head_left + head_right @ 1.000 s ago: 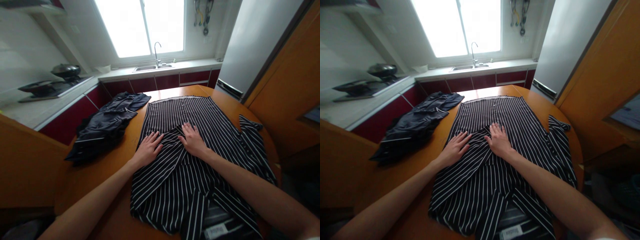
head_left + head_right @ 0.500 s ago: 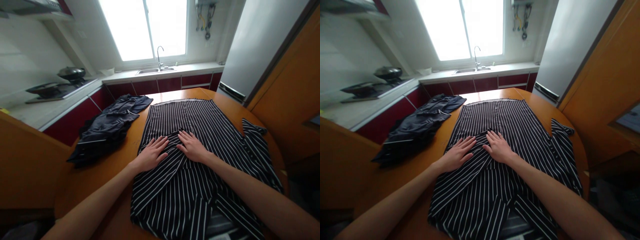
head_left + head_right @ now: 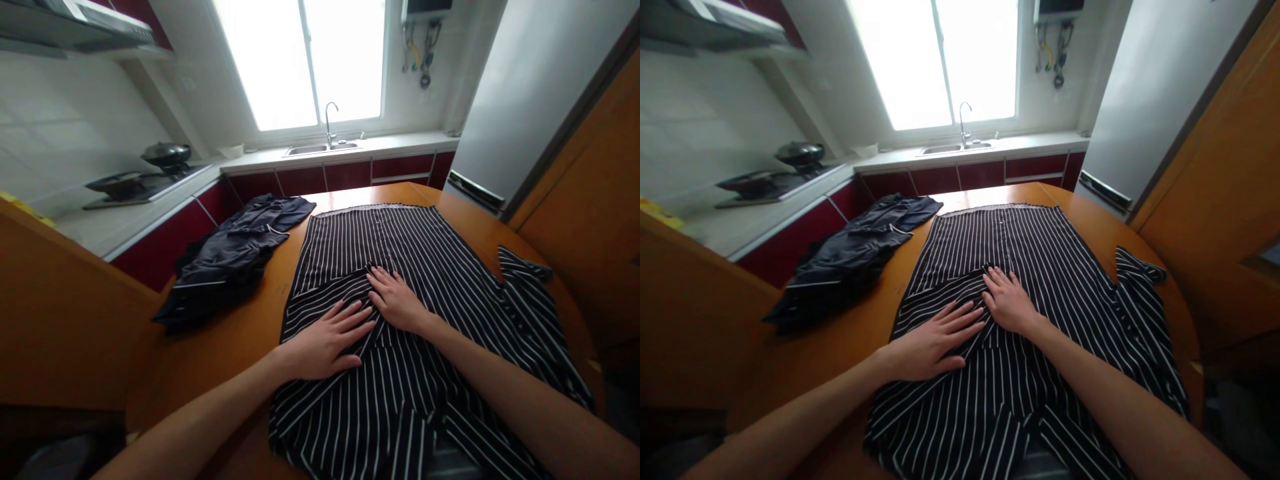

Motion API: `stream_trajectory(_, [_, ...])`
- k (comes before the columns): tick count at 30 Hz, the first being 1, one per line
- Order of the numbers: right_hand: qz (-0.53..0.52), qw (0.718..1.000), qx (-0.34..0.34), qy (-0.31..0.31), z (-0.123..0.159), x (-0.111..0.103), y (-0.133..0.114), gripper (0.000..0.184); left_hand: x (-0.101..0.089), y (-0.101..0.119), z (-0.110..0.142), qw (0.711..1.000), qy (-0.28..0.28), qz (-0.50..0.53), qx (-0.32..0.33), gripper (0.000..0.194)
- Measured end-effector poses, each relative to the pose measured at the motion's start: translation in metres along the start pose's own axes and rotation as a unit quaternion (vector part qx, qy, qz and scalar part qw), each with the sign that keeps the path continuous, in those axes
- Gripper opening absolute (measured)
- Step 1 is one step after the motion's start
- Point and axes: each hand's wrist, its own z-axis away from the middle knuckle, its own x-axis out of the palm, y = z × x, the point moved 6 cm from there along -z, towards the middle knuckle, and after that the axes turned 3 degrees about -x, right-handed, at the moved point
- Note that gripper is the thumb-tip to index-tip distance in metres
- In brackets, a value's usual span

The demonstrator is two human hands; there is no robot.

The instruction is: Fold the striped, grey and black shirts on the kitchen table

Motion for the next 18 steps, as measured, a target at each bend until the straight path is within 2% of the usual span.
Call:
stream_trajectory(9, [-0.013,1.0,-0.006,0.028,-0.002,0.003,0.003,0.054,0.003,0.041,0.01,0.995,-0.049,0.07,0.056,0.081])
stream_trajectory(18, [-0.06,0.998,0.003,0.033,-0.002,-0.003,0.001,0.052,-0.004,0.039,0.004,0.992,-0.041,0.089,0.085,0.073])
